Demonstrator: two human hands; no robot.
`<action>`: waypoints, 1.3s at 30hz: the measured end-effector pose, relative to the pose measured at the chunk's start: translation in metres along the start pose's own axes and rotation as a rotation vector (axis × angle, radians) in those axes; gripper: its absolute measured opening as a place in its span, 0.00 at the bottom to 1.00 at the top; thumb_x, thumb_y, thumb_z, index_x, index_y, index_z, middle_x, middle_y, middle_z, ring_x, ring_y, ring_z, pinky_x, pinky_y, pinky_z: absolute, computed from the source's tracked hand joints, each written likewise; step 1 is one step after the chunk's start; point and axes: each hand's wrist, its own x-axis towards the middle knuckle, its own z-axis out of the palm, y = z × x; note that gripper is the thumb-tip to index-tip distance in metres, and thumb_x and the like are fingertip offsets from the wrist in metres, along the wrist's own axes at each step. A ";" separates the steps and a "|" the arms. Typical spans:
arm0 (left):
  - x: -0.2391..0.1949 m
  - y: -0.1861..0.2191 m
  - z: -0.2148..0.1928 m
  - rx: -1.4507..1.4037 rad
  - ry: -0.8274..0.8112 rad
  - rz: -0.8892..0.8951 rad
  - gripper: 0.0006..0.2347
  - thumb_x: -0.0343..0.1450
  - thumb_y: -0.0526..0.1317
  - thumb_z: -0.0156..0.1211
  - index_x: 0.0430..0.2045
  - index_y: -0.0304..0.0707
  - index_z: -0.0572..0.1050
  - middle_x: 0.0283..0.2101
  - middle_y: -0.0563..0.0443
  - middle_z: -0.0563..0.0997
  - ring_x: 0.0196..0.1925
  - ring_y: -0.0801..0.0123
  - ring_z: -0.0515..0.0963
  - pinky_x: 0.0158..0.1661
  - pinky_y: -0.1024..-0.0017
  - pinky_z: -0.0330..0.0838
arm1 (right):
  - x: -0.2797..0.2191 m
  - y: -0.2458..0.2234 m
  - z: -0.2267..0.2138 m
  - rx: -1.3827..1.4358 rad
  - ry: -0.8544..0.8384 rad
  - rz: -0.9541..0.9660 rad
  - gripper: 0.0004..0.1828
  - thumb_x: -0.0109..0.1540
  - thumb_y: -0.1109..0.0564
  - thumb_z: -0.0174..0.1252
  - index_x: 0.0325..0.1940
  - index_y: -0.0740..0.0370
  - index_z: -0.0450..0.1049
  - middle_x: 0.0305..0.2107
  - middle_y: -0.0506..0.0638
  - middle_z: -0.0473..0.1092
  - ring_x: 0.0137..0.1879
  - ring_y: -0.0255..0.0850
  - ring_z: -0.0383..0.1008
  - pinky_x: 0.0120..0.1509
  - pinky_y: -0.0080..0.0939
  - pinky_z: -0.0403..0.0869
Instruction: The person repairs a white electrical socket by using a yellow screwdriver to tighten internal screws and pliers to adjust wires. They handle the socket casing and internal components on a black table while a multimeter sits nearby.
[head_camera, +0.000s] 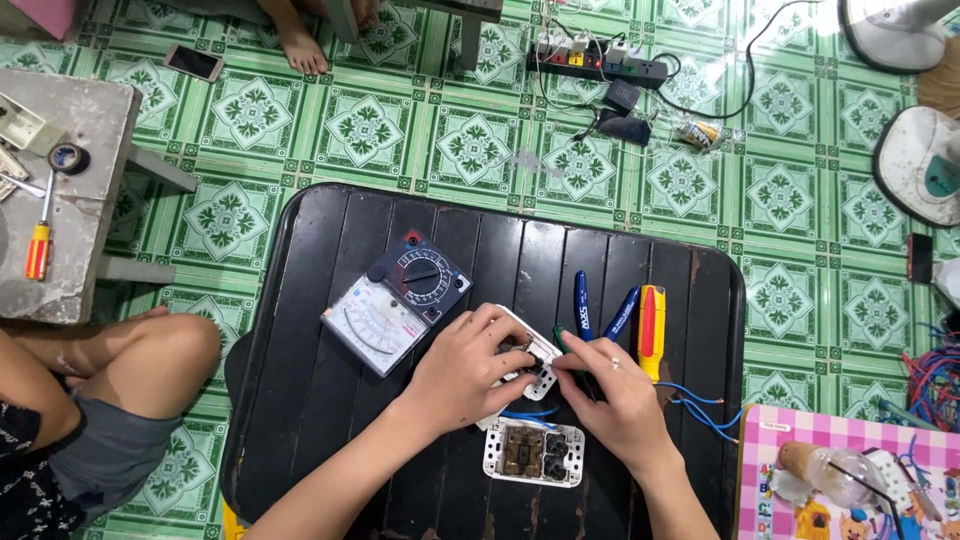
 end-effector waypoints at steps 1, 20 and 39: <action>-0.001 0.000 0.000 0.000 0.004 0.003 0.07 0.70 0.41 0.68 0.28 0.38 0.79 0.40 0.50 0.74 0.45 0.56 0.72 0.34 0.63 0.66 | 0.001 -0.003 0.000 -0.004 0.001 -0.003 0.31 0.62 0.70 0.64 0.68 0.66 0.64 0.39 0.51 0.78 0.44 0.43 0.77 0.53 0.42 0.78; -0.013 -0.020 0.029 -0.085 0.211 -0.063 0.06 0.61 0.42 0.65 0.22 0.44 0.75 0.34 0.59 0.75 0.44 0.64 0.76 0.40 0.70 0.71 | 0.017 -0.007 0.003 -0.643 -0.329 -0.497 0.20 0.65 0.68 0.52 0.61 0.65 0.73 0.29 0.54 0.76 0.45 0.47 0.79 0.57 0.43 0.76; -0.016 -0.024 0.035 -0.057 0.152 -0.062 0.11 0.61 0.45 0.69 0.19 0.37 0.77 0.34 0.56 0.75 0.46 0.63 0.76 0.42 0.67 0.72 | 0.028 -0.024 0.001 -0.585 -0.500 -0.202 0.33 0.60 0.70 0.57 0.71 0.65 0.63 0.26 0.57 0.78 0.40 0.47 0.81 0.50 0.44 0.78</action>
